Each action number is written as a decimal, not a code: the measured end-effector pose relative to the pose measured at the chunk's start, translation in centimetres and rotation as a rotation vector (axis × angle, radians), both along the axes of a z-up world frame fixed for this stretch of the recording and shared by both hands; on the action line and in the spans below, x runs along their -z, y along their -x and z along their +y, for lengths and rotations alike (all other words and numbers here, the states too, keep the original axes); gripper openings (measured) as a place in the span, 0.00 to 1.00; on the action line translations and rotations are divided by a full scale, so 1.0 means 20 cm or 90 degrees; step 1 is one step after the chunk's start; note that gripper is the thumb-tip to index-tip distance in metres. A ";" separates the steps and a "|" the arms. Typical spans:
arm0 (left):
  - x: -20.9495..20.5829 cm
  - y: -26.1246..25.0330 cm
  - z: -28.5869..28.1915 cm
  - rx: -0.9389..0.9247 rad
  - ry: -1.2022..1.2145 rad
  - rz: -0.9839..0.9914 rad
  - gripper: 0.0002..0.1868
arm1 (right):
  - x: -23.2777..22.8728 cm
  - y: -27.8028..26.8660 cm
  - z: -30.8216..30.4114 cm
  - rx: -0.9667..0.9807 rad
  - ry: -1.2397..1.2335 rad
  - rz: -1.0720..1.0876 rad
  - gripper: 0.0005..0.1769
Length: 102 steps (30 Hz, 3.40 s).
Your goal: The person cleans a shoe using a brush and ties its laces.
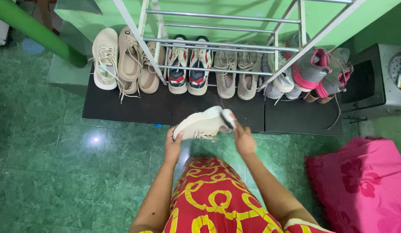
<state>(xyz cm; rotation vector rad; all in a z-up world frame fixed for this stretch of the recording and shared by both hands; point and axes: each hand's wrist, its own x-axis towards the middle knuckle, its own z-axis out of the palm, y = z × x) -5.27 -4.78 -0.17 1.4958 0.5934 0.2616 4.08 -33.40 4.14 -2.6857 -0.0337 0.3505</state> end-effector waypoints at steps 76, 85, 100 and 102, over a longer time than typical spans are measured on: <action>-0.02 -0.14 0.19 0.079 -0.215 0.064 0.20 | 0.01 -0.01 0.22 -0.049 -0.066 -0.100 0.28; -0.02 -0.14 0.18 0.073 -0.215 0.059 0.21 | -0.03 0.03 0.32 -0.088 -0.130 -0.142 0.26; 0.11 -0.16 0.21 0.052 -0.218 0.126 0.21 | -0.07 0.12 0.26 -0.137 -0.135 -0.162 0.27; 0.12 -0.17 0.21 0.050 -0.217 0.116 0.21 | -0.08 0.13 0.23 -0.147 -0.127 -0.153 0.26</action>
